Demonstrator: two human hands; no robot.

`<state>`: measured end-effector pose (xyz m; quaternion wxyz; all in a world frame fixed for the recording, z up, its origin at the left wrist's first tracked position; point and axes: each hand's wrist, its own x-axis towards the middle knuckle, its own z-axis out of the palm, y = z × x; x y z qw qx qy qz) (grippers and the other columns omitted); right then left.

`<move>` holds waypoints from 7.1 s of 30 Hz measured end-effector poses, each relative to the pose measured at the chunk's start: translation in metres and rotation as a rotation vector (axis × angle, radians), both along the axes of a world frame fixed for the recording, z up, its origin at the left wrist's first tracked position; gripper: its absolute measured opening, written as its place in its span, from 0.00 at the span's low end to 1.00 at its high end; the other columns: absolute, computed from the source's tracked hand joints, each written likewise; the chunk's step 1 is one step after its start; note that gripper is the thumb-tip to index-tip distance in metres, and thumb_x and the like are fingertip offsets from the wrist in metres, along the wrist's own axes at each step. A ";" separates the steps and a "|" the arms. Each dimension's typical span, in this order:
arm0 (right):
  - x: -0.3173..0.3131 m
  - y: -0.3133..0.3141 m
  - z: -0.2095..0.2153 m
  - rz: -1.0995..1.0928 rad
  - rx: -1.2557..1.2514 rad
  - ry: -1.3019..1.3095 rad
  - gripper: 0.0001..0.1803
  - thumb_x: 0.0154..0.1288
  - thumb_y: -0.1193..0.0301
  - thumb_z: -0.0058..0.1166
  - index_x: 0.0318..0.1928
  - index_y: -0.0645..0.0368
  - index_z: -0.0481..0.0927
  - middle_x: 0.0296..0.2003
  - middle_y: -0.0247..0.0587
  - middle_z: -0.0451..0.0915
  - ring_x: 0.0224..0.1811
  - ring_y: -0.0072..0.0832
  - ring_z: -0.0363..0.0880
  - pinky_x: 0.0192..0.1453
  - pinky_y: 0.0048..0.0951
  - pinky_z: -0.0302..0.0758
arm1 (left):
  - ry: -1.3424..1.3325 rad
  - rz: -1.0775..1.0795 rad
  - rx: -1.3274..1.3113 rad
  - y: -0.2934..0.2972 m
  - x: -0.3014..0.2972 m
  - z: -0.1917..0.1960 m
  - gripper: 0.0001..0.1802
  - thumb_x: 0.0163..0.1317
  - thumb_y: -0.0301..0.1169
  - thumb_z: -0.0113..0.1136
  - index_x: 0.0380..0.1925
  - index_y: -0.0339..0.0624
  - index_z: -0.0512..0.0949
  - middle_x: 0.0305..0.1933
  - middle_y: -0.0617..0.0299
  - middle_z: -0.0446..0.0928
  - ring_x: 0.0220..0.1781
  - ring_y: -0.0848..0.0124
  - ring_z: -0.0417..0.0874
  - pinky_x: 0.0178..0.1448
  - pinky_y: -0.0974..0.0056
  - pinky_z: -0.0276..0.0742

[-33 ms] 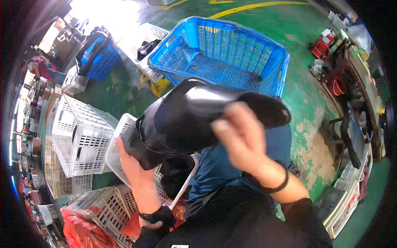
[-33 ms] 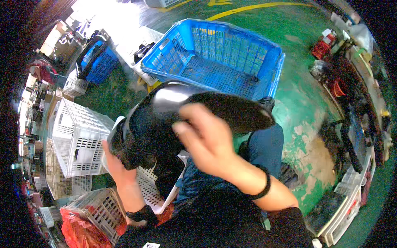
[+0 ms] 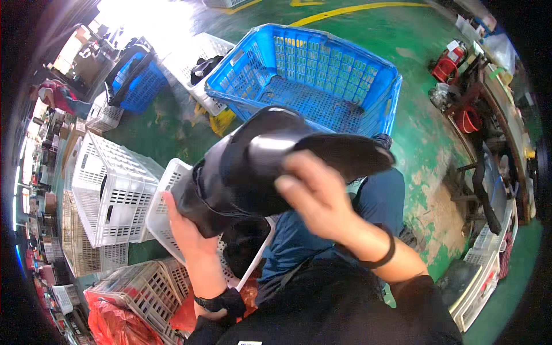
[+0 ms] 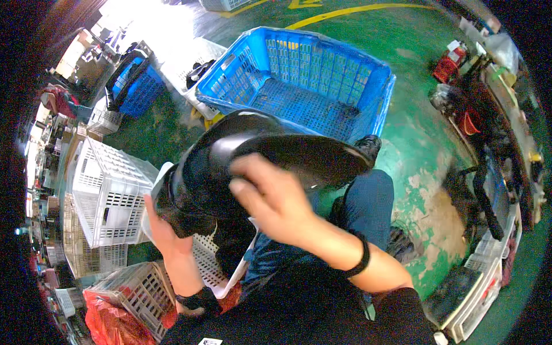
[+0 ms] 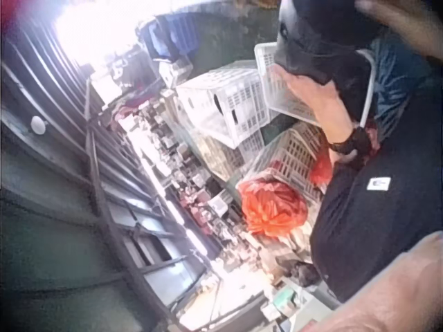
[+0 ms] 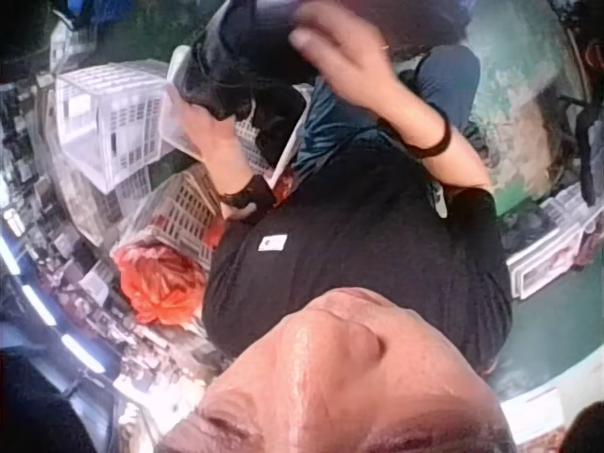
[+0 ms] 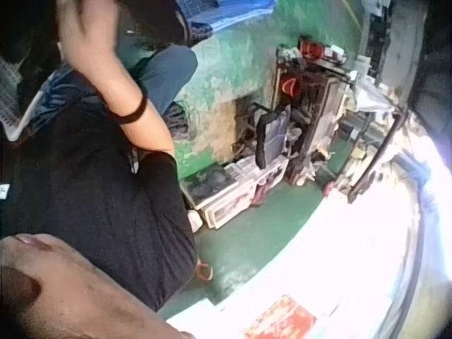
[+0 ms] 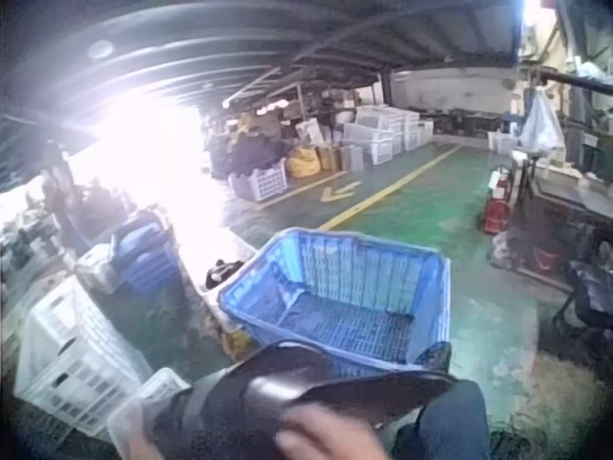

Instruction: Lacing black leather shoe uppers in a manufacturing facility.

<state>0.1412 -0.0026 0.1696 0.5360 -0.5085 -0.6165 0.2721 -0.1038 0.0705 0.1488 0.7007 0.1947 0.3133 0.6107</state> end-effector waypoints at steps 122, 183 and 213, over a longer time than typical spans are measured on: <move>0.147 -0.131 -0.053 -0.523 -0.048 0.645 0.33 0.74 0.62 0.60 0.72 0.65 0.70 0.66 0.51 0.78 0.64 0.43 0.81 0.70 0.44 0.77 | 2.070 -0.259 0.064 0.053 -0.285 -0.340 0.26 0.73 0.54 0.60 0.42 0.39 0.87 0.48 0.54 0.88 0.50 0.53 0.86 0.57 0.49 0.79; 0.099 -0.129 -0.074 -0.278 -0.283 -0.416 0.33 0.76 0.57 0.54 0.75 0.56 0.69 0.73 0.59 0.68 0.73 0.57 0.69 0.77 0.51 0.69 | 1.410 -0.892 1.681 -0.090 0.166 -0.006 0.27 0.60 0.59 0.71 0.30 0.44 0.82 0.28 0.61 0.82 0.28 0.66 0.86 0.33 0.62 0.82; 0.309 0.003 -0.211 -0.788 -0.587 -0.444 0.16 0.67 0.58 0.61 0.47 0.56 0.87 0.47 0.51 0.87 0.50 0.49 0.85 0.55 0.47 0.80 | 0.797 -0.963 0.940 -0.016 0.175 -0.061 0.28 0.68 0.49 0.55 0.54 0.37 0.86 0.62 0.49 0.85 0.76 0.50 0.76 0.86 0.42 0.50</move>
